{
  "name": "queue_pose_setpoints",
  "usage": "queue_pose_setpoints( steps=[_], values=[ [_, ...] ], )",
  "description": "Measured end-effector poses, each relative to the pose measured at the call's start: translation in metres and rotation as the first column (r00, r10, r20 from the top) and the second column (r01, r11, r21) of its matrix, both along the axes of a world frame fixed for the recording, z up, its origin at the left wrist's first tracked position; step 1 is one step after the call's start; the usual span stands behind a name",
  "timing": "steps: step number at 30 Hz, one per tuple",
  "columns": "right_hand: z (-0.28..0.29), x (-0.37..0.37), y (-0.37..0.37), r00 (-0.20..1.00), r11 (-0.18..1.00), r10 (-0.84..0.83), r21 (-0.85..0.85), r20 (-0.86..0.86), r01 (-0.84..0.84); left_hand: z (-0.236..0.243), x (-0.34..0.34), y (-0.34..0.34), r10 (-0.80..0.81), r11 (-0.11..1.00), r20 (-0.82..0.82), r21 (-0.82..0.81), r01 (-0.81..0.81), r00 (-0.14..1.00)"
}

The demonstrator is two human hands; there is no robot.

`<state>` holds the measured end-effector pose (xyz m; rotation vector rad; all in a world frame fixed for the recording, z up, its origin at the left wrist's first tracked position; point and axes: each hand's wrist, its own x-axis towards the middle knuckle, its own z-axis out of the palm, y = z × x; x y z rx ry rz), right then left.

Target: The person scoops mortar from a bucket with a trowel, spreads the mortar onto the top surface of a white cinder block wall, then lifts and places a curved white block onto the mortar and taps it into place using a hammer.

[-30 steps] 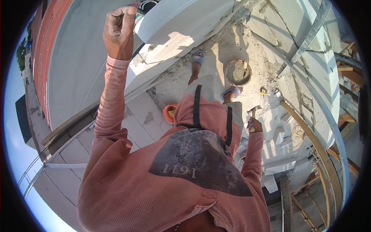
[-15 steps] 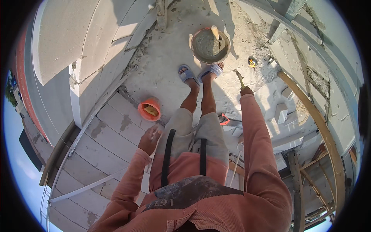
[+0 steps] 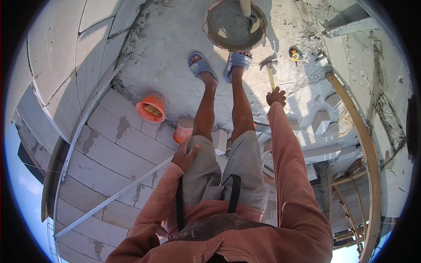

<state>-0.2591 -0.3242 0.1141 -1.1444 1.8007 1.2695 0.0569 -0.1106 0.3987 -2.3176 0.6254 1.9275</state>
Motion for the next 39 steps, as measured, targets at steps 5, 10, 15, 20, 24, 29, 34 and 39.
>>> queue_pose_setpoints(
  steps=[5,10,15,20,24,29,34,39],
  values=[
    [0.029,0.085,-0.132,0.811,0.660,0.250,-0.706,0.529,0.257,-0.003,-0.020,-0.001,0.261,0.965,-0.034,0.011,-0.260,0.965],
    [0.059,0.200,-0.253,0.655,0.547,0.538,-0.811,0.530,0.208,-0.051,-0.014,0.011,-0.574,0.604,0.391,-0.392,0.694,0.720],
    [0.033,0.234,-0.309,0.748,0.921,0.363,-0.338,0.555,-0.196,-0.018,-0.064,-0.068,0.676,0.683,-0.119,-0.267,-0.680,0.727],
    [-0.010,0.208,-0.246,0.757,0.897,0.439,-0.179,0.485,-0.405,-0.017,-0.081,-0.032,0.182,0.888,0.179,-0.452,-0.083,0.967],
    [0.016,0.192,-0.234,0.635,0.806,0.371,0.105,0.677,-0.582,-0.007,-0.076,-0.021,0.510,0.838,0.145,-0.308,-0.451,0.848],
    [0.127,0.200,-0.280,-0.107,0.159,0.718,-0.311,0.688,-0.937,-0.009,-0.081,0.011,0.533,0.811,0.134,-0.362,-0.459,0.836],
    [0.164,0.239,-0.272,0.292,0.420,0.864,-0.268,0.410,-0.867,0.010,-0.064,0.014,0.530,0.838,0.220,-0.284,-0.466,0.819],
    [0.123,0.199,-0.259,0.499,0.599,0.782,-0.229,0.374,-0.767,0.008,-0.066,0.005,0.593,0.776,0.142,-0.363,-0.516,0.793]
  ],
)
